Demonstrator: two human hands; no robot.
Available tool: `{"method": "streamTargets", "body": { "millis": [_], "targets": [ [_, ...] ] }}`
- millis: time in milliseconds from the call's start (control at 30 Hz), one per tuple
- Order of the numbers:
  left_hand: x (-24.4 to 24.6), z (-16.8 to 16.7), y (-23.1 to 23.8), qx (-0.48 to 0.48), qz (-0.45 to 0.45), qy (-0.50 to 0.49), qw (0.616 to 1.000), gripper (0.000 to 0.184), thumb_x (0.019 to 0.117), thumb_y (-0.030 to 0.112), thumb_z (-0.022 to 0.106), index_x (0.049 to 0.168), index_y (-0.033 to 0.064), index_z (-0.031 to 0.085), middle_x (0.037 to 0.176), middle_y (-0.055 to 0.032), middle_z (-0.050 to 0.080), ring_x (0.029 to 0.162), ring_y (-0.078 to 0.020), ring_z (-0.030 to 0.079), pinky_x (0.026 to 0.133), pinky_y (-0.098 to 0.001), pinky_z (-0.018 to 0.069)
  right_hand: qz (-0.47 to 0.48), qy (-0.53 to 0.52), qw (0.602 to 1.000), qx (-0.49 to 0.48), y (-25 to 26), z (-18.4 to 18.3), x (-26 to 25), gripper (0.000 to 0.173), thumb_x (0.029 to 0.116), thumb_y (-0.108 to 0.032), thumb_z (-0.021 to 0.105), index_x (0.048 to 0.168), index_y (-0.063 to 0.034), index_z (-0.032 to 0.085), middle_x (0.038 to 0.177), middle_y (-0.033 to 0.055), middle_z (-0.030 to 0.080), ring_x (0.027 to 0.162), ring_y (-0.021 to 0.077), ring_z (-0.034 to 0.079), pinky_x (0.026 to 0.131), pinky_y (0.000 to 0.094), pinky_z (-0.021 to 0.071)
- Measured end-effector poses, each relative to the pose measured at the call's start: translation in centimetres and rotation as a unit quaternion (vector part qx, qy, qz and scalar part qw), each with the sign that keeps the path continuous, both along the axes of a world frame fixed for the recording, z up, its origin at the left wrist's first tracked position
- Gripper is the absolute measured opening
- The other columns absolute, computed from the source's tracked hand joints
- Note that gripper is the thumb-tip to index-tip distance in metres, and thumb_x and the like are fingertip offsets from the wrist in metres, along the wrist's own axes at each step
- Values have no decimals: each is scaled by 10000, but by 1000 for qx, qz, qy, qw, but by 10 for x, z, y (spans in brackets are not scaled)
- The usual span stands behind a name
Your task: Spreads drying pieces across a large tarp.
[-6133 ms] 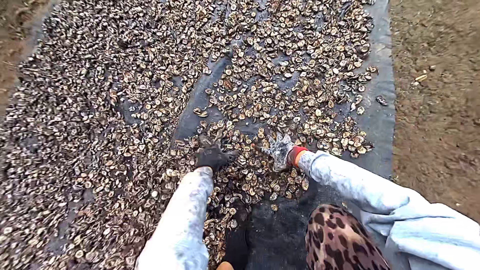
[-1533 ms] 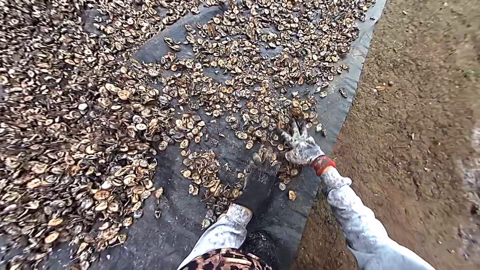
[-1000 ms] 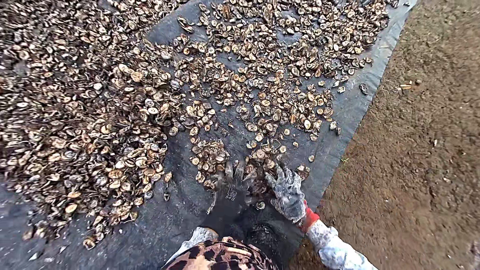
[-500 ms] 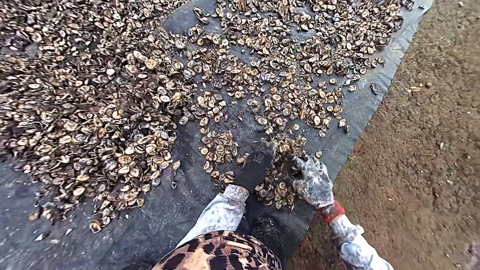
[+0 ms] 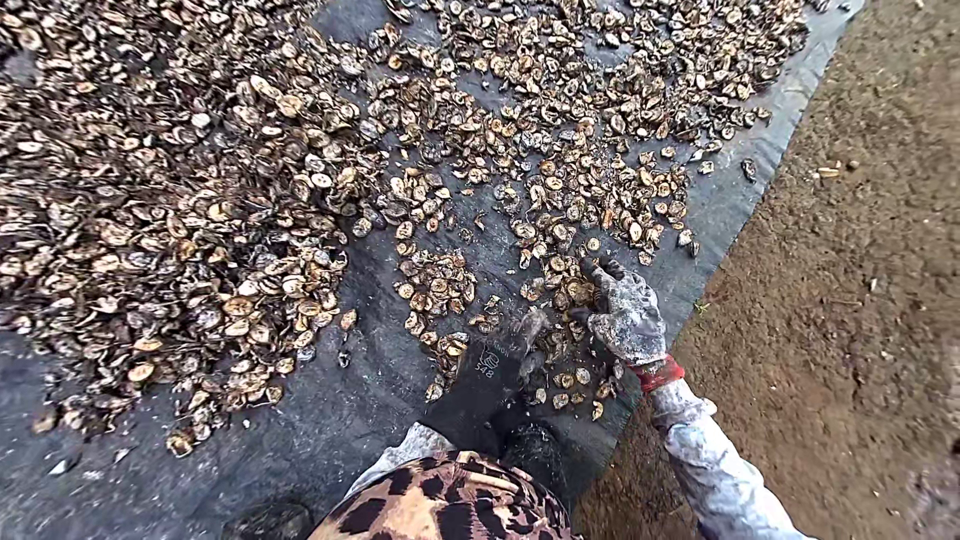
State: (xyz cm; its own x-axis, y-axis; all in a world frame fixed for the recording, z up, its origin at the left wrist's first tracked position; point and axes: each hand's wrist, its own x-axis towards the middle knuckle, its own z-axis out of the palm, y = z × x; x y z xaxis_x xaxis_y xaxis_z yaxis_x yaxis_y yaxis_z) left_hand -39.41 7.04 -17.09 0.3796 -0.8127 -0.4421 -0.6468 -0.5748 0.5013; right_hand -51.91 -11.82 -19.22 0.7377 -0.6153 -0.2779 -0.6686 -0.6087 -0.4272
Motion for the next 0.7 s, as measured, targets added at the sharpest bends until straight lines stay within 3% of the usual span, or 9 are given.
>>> {"method": "streamTargets", "body": {
  "millis": [67,133,200,333,433,467,533,600,700],
  "targets": [
    [31,-17,8,-73,31,-139,987,527,998,358,590,1488,171,548,1376,-181,644,1207,-418,649,963,-625,523,106,36,993,-32,9,-28,6,877,806,-597,743,1578,-421,369,1710,177,162,1555,472,141,1161,742,212],
    [68,-31,19,5,60,-152,986,643,970,484,585,1569,319,419,1634,-212,335,1479,-533,287,1100,-768,289,146,-16,988,-55,14,-50,-9,552,944,-455,619,1486,-401,532,1663,136,334,1511,450,301,1137,710,296],
    [81,-32,19,123,82,-94,985,833,910,518,707,1615,323,308,1690,-248,129,1520,-561,117,1120,-779,243,97,-56,993,-36,-2,-44,-20,453,978,-199,590,1417,-298,632,1503,140,556,1362,408,527,1069,639,427],
    [48,-29,-1,106,67,-32,992,629,959,233,674,1547,192,457,1567,-252,419,1427,-466,424,1119,-634,389,-105,-82,989,61,-33,-5,-23,412,1028,-192,589,1439,-223,609,1335,147,676,1191,377,655,962,676,488],
    [27,1,-27,-23,68,-2,997,516,969,266,685,1457,140,578,1444,-224,572,1322,-425,551,1078,-621,422,-148,-82,985,41,-53,-1,-13,404,1005,-363,645,1391,-247,628,1284,130,690,1135,376,664,904,699,487],
    [22,-4,-33,-56,56,-37,996,518,947,387,701,1428,214,616,1462,-173,569,1355,-392,528,1091,-608,413,-120,-62,991,6,-53,-1,-10,453,991,-399,654,1420,-262,605,1347,128,657,1214,373,631,949,692,480],
    [18,-18,-34,-16,0,-71,997,731,899,578,681,1549,332,452,1680,-136,275,1546,-432,195,1201,-669,181,-57,0,997,-54,-37,-11,1,649,912,-498,706,1508,-331,512,1482,164,545,1355,421,509,1021,710,420],
    [18,-26,-21,55,-54,-45,996,738,984,462,617,1629,290,302,1711,-182,151,1568,-468,57,1208,-706,83,12,43,996,-82,-5,-30,3,753,891,-399,680,1583,-374,383,1649,185,330,1481,480,338,1104,738,316],
    [42,-7,3,83,-56,33,994,457,1071,146,461,1525,106,488,1558,-200,472,1458,-399,424,1186,-574,326,55,-51,994,-78,17,-35,3,516,971,-104,505,1449,-267,612,1446,154,612,1293,401,603,1065,612,447]
  ]
}}
